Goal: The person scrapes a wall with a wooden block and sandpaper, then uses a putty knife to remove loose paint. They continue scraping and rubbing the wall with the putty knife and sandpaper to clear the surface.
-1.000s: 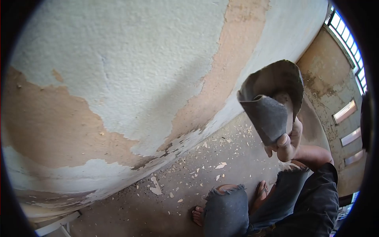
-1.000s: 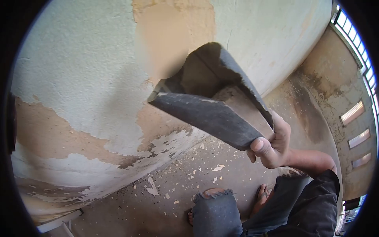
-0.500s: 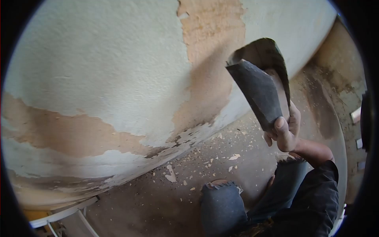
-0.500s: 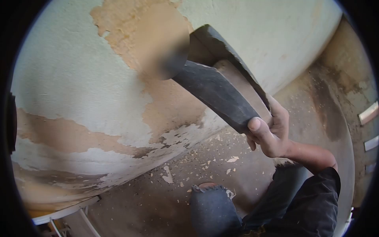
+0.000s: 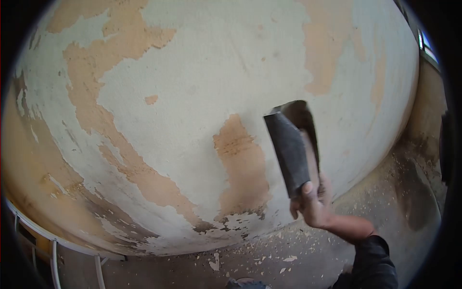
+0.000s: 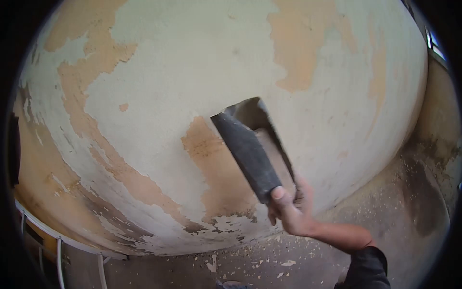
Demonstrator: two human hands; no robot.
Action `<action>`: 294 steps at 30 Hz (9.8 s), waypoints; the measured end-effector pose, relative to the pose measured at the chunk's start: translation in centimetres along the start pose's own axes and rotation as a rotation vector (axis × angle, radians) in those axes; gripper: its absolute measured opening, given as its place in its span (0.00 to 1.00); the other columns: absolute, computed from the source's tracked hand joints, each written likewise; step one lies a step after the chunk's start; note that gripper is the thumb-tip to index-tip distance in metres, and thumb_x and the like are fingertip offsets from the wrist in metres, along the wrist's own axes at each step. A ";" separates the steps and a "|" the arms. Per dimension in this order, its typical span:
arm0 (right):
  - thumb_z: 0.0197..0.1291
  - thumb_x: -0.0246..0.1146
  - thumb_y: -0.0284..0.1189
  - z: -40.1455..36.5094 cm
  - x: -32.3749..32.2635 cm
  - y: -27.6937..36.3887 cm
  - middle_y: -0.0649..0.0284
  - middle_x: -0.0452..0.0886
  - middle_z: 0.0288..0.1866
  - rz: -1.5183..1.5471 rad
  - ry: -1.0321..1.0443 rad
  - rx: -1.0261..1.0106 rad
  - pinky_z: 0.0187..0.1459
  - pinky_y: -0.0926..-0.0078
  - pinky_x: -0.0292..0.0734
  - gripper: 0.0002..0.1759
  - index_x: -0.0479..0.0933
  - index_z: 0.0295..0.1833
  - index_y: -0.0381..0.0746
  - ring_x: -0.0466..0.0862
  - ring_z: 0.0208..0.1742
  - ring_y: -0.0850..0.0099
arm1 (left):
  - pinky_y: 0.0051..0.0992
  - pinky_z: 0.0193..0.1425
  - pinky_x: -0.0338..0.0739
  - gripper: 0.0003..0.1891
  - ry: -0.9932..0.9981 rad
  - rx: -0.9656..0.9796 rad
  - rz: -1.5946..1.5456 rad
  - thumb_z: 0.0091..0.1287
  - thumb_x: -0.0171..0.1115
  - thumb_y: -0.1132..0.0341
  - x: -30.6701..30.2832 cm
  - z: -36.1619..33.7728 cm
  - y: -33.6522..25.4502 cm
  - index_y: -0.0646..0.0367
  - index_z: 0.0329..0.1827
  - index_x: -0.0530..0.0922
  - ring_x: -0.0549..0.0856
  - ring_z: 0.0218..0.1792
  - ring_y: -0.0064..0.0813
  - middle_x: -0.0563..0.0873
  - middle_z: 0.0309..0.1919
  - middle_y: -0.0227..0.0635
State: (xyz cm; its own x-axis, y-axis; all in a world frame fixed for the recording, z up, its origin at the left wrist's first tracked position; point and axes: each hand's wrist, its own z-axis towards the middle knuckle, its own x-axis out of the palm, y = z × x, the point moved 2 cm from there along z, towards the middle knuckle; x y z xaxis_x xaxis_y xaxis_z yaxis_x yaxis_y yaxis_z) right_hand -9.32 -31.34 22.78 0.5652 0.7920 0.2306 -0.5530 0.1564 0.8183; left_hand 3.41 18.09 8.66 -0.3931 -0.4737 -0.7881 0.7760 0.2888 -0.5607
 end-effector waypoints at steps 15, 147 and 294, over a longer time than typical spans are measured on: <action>0.71 0.60 0.43 -1.1 -2.5 -4.1 0.68 0.73 0.22 0.369 -0.069 0.137 0.16 0.81 0.67 0.21 0.71 0.51 0.33 0.71 0.17 0.81 | 0.39 0.54 0.77 0.21 -0.016 -0.332 0.320 0.76 0.47 0.58 5.4 3.5 -9.3 0.61 0.65 0.72 0.85 0.48 0.39 0.85 0.50 0.44; 0.69 0.63 0.45 -1.1 -1.0 -4.6 0.71 0.73 0.22 0.194 -0.099 0.162 0.18 0.81 0.68 0.23 0.77 0.49 0.32 0.72 0.18 0.83 | 0.61 0.77 0.42 0.24 -1.381 0.698 0.464 0.74 0.42 0.57 0.8 40.3 -22.4 0.64 0.59 0.79 0.67 0.71 0.62 0.83 0.58 0.45; 0.73 0.56 0.47 9.3 5.8 10.7 0.71 0.65 0.20 0.118 -0.074 -0.084 0.15 0.81 0.64 0.21 0.67 0.38 0.39 0.61 0.15 0.84 | 0.67 0.76 0.38 0.24 -1.492 0.635 0.100 0.73 0.43 0.59 -0.6 39.5 -21.2 0.63 0.65 0.74 0.63 0.73 0.66 0.81 0.61 0.47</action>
State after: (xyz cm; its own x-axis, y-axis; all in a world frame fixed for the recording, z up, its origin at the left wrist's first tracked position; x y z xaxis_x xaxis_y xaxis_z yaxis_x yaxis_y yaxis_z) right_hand -6.27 -30.59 37.80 0.5353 0.7625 0.3634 -0.6657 0.1160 0.7371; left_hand 6.72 -20.54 31.06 0.1768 -0.9265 0.3321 0.9840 0.1744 -0.0373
